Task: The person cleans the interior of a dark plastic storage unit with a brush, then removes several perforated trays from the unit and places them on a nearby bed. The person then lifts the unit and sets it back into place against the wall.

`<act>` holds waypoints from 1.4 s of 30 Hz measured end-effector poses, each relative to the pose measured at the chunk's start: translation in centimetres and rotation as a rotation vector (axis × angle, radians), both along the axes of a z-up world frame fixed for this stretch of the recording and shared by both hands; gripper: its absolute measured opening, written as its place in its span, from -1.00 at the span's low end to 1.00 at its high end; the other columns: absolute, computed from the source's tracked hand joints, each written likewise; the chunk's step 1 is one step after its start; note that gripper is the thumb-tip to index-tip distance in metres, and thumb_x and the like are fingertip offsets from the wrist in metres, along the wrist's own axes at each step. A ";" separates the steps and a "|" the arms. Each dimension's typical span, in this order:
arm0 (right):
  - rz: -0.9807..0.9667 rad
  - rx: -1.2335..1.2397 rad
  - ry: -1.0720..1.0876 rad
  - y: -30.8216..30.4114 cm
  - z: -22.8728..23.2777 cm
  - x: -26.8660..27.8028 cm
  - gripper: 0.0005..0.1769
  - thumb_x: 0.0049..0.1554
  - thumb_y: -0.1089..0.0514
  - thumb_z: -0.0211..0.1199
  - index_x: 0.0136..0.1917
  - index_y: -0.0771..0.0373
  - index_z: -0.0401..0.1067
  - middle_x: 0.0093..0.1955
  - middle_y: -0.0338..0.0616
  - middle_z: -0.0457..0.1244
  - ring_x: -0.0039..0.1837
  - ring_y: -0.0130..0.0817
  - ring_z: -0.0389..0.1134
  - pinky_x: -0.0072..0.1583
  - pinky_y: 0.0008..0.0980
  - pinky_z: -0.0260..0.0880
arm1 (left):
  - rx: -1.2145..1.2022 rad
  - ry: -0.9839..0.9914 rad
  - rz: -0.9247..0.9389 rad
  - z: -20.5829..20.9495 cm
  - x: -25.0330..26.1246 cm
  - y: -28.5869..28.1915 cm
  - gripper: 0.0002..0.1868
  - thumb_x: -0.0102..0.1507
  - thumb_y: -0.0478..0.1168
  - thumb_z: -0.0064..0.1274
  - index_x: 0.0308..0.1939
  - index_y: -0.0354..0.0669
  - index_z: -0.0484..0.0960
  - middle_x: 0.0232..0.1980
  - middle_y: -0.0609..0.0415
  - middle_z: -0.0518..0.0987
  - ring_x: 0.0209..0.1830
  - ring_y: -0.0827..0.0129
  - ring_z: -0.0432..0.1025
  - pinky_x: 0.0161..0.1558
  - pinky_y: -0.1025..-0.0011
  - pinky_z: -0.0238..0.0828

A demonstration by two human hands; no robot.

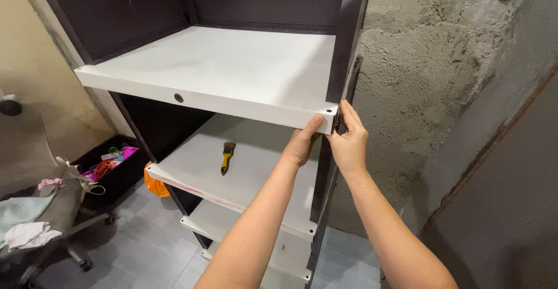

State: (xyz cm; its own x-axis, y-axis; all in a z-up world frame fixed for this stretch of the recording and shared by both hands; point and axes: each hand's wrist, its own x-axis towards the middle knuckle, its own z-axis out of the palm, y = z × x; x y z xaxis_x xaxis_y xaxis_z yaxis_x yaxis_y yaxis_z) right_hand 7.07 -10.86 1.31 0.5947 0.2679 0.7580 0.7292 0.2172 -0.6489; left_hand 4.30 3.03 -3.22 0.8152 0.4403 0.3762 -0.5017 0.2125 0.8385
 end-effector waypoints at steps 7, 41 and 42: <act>0.002 0.058 0.003 0.4 1.4 -1.4 -0.16 -0.02 0.51 0.28 0.52 0.44 0.17 0.59 0.13 0.07 0.54 -0.11 0.19 0.44 -0.32 0.30 | -0.082 -0.056 -0.065 2.4 -1.3 -1.4 -0.08 0.13 0.30 0.25 0.34 -0.27 0.43 0.24 -0.04 0.51 0.28 0.23 0.39 0.32 0.28 0.28; 0.464 0.207 0.683 2.8 -1.4 7.5 -0.62 0.18 0.10 0.11 0.19 0.31 0.50 -0.04 -0.24 0.41 -0.04 -0.46 0.39 0.05 -0.39 0.38 | -0.219 -0.076 -0.048 0.8 -0.5 -1.1 -0.17 0.07 0.18 0.33 0.25 -0.25 0.47 0.19 0.00 0.55 0.27 0.27 0.39 0.33 0.33 0.22; 0.497 0.273 0.736 2.9 -1.1 7.7 -0.61 0.16 0.09 0.09 0.17 0.30 0.51 -0.07 -0.23 0.41 -0.07 -0.46 0.39 0.02 -0.40 0.39 | -0.229 -0.073 -0.046 1.0 -0.6 -1.2 -0.18 0.08 0.17 0.33 0.24 -0.28 0.48 0.18 -0.02 0.56 0.25 0.27 0.40 0.31 0.33 0.23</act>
